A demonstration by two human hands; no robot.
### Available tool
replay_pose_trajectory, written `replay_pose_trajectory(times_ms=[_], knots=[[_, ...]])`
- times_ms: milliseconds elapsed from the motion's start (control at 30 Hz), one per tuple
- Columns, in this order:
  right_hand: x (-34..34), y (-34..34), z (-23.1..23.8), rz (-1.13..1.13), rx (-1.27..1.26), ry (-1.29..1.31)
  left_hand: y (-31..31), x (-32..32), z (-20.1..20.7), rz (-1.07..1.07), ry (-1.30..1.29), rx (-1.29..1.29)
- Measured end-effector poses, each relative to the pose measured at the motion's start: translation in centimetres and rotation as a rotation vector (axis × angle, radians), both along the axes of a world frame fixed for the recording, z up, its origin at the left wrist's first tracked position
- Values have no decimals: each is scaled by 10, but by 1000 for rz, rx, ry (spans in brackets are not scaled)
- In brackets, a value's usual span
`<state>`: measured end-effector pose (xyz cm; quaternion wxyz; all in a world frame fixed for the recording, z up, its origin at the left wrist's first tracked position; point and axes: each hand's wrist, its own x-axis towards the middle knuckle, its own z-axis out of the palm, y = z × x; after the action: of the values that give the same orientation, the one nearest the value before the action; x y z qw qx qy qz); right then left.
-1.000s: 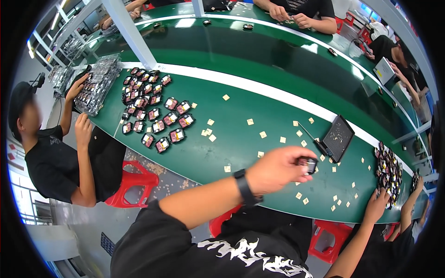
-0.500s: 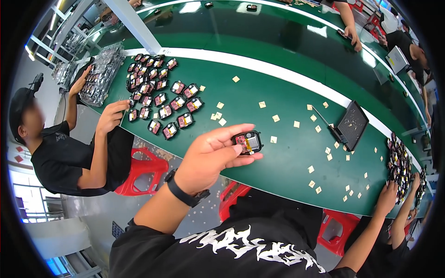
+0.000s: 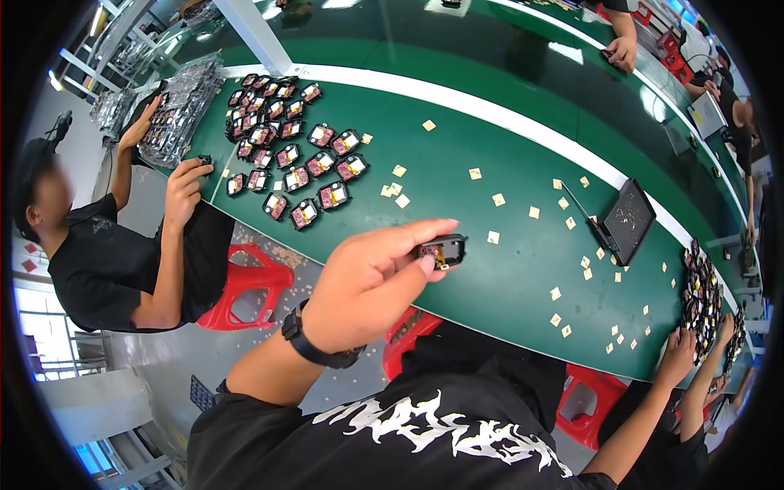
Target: The recorder is assembling smartwatch components at a factory workbench, using tweezers to align and install small electronic parts like batteries and sensors.
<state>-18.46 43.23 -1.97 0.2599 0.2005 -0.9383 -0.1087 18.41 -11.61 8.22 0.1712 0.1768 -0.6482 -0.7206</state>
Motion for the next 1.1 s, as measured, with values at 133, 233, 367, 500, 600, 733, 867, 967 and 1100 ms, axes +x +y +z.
replay_pose_trajectory(times_ms=[133, 233, 367, 500, 600, 733, 867, 967, 1100], knots=[[11, -5, 1, 14, -76, -87, -20, 8, -33, 152, -144, -107], [19, 3, 0, 185, -63, -26, -38, 17, -48, 311, -270, -677], [50, -12, 15, 200, -101, -29, -48, 14, -64, 447, -296, -960], [77, -50, 34, 256, -225, -59, -63, 11, -78, 389, -319, -1180], [84, -75, 44, 348, -212, -31, -68, 28, -77, 406, -375, -1329], [96, -92, 59, 473, -263, 49, -54, 16, -66, 454, -398, -1507], [108, -114, 60, 594, -236, 135, 5, -35, -20, 162, -249, -1046], [126, -144, 66, 767, -183, 148, 56, -84, -13, -309, -78, -325], [141, -194, 62, 876, -204, 148, 113, -159, -24, -729, -182, 357]])
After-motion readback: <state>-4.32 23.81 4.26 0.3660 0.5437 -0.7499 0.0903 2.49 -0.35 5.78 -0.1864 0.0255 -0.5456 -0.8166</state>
